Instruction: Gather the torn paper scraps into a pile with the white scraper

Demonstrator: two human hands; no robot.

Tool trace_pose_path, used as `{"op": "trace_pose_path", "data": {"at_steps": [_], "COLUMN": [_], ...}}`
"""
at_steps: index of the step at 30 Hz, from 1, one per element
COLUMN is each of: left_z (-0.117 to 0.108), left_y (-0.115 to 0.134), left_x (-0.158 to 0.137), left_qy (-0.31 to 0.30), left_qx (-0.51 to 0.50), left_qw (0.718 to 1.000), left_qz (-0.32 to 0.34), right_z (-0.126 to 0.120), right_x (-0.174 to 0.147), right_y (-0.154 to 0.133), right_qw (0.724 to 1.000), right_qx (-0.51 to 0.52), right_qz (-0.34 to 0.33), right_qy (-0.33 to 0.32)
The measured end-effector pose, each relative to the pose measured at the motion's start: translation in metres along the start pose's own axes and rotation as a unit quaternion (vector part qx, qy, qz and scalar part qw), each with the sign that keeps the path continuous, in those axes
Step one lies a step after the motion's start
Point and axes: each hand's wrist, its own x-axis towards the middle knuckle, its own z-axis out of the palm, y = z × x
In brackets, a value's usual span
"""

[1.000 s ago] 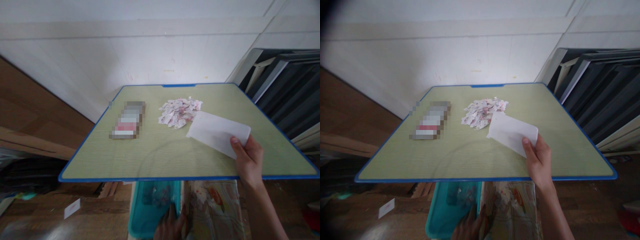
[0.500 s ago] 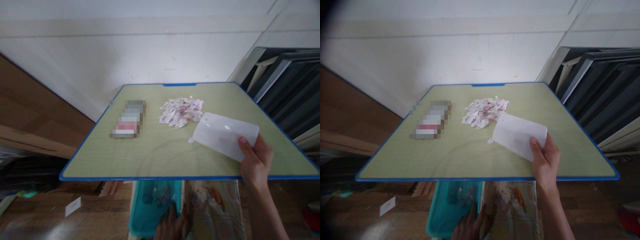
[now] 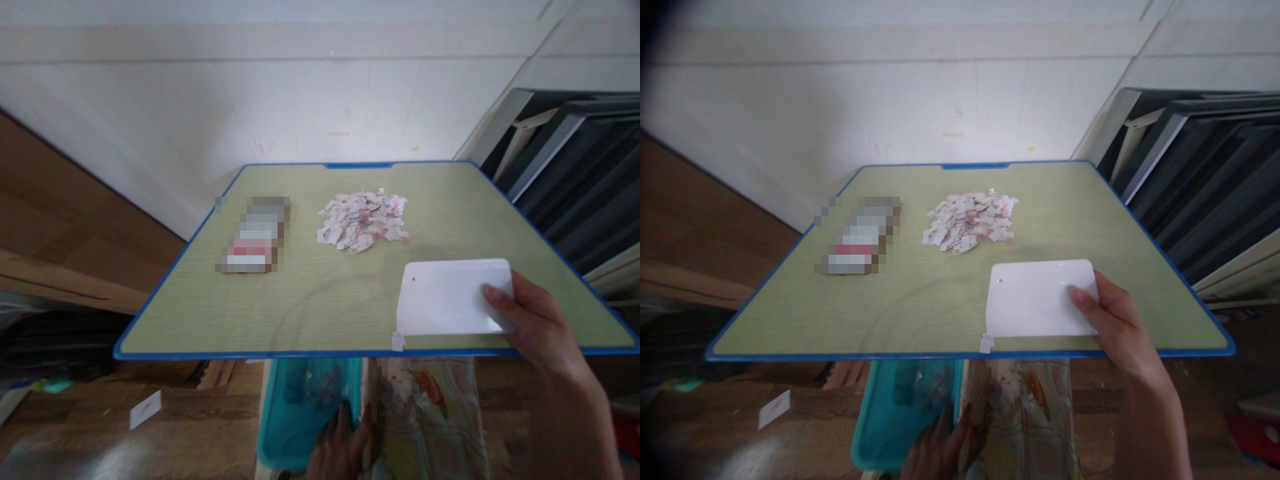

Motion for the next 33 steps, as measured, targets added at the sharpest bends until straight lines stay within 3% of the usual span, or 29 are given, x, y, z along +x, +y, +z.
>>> {"op": "trace_pose_path", "data": {"at_steps": [3,9,16,26,31,33], "left_z": [0.000,-0.002,0.002,0.003,0.001,-0.001], "left_y": [0.001,0.002,0.001,0.000,0.000,0.000], "left_x": [0.000,0.001,-0.001,-0.002,-0.002,-0.001], "left_qy": [-0.019,-0.077,-0.073,-0.072,-0.085,-0.094], "left_qx": [-0.014,-0.013,-0.021,-0.029,-0.033,-0.038], "left_qw": [1.000,0.997,0.997,0.997,0.996,0.995], "left_qz": [-0.005,-0.011,0.000,0.002,0.003,-0.002], "right_z": [-0.007,-0.012,-0.006,-0.004,-0.001,-0.002], "right_x": [-0.002,-0.006,-0.010,-0.008,-0.006,-0.007], "right_y": [0.005,0.009,0.002,0.001,0.002,0.003], "right_qw": [0.995,0.992,0.985,0.986,0.983,0.982], "right_qx": [0.011,0.014,0.136,0.133,0.172,0.175], "right_qz": [0.047,0.063,0.097,0.093,0.058,0.058], "right_qy": [-0.088,-0.111,-0.044,-0.046,0.029,0.028]}}
